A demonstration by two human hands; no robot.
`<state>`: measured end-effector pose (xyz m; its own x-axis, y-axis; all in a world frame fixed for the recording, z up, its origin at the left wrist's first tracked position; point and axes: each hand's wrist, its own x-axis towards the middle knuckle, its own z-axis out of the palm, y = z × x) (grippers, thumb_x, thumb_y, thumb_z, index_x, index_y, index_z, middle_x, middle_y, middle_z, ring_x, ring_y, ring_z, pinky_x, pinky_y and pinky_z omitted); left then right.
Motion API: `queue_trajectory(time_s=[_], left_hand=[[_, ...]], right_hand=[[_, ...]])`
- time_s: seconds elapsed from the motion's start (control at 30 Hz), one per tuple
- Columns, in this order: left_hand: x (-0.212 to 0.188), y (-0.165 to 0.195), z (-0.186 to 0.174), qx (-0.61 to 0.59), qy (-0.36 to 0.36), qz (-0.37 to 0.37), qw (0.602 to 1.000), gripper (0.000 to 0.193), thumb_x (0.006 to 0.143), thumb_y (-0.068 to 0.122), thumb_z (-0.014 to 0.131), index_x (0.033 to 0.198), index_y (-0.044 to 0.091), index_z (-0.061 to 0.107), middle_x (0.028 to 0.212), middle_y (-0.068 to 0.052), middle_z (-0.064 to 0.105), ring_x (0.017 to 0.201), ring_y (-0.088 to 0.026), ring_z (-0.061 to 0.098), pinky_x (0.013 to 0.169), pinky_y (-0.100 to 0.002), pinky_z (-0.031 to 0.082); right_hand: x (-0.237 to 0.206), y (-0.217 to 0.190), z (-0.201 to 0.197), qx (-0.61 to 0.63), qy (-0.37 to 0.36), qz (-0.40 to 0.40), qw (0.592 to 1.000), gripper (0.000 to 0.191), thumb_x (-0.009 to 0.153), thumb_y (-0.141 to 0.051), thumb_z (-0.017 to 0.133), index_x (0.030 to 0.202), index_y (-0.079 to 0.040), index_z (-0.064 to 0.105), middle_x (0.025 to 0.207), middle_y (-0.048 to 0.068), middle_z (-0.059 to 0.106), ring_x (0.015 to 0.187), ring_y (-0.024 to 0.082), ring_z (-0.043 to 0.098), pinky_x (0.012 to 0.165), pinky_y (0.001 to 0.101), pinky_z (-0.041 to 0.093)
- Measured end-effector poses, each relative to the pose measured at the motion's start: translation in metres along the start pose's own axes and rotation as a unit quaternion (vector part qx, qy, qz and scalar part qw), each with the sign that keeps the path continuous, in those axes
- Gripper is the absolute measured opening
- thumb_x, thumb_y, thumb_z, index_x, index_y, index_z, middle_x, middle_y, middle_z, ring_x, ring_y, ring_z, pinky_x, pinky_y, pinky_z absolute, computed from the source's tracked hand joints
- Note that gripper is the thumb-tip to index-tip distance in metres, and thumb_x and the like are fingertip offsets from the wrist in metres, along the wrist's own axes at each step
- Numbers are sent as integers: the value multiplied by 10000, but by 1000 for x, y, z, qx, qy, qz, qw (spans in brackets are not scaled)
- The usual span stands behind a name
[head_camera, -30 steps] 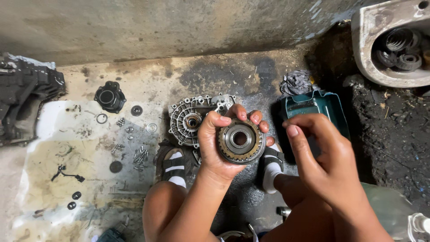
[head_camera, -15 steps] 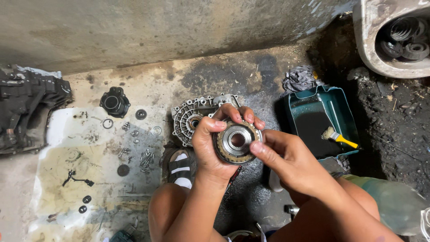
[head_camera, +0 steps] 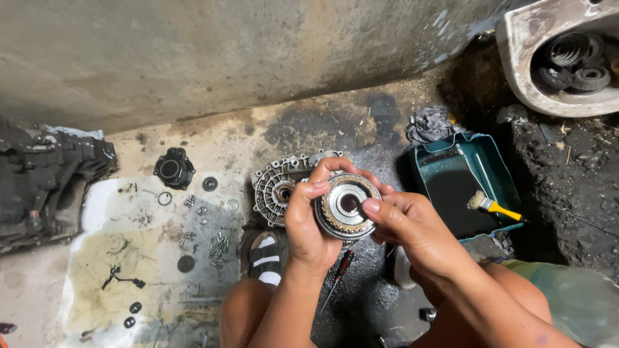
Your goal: The person sits on the floor and assembles a cylindrical engine component by hand. They insert a small metal ring into a groove, rotate the part to check fit, and repeatedly adjust the ring with both hands.
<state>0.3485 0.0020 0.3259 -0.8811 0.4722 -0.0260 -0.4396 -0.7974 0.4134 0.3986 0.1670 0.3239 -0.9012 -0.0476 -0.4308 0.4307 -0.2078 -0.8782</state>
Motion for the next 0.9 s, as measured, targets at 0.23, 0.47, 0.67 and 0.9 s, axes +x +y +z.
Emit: queue_trajectory(time_s=[0.23, 0.47, 0.67, 0.9], left_hand=[[1, 2, 8, -24, -37, 21, 999, 479, 943, 354, 455, 1228, -29, 500, 1256, -314, 607, 1243, -449, 603, 1093, -537, 502], [3, -13, 19, 67, -76, 102, 990, 727, 908, 456, 639, 1430, -13, 447, 1512, -231, 536, 1448, -394, 505, 1242, -471, 387], [2, -22, 2, -8, -51, 48, 997, 611, 823, 339, 722, 1353, 123, 507, 1202, -170, 590, 1178, -368, 611, 1109, -535, 457], [1, -7, -12, -110, -17, 35, 993, 466, 791, 318, 686, 1187, 113, 550, 1080, -141, 592, 1049, -287, 585, 942, -468, 558]], right_hand=[[5, 2, 10, 145, -7, 8, 989, 349, 924, -332, 654, 812, -1, 663, 690, 44, 593, 591, 145, 477, 572, 347, 418], [3, 0, 13, 183, 10, -7, 983, 338, 904, -343, 658, 840, -12, 685, 693, 47, 612, 581, 141, 475, 566, 339, 412], [1, 11, 15, 39, 1, -28, 999, 420, 982, -376, 691, 783, -11, 631, 632, -11, 487, 575, 111, 413, 528, 298, 332], [-16, -20, -5, -186, -90, -18, 978, 260, 924, -272, 658, 895, -28, 741, 646, -45, 528, 580, 65, 404, 512, 269, 326]])
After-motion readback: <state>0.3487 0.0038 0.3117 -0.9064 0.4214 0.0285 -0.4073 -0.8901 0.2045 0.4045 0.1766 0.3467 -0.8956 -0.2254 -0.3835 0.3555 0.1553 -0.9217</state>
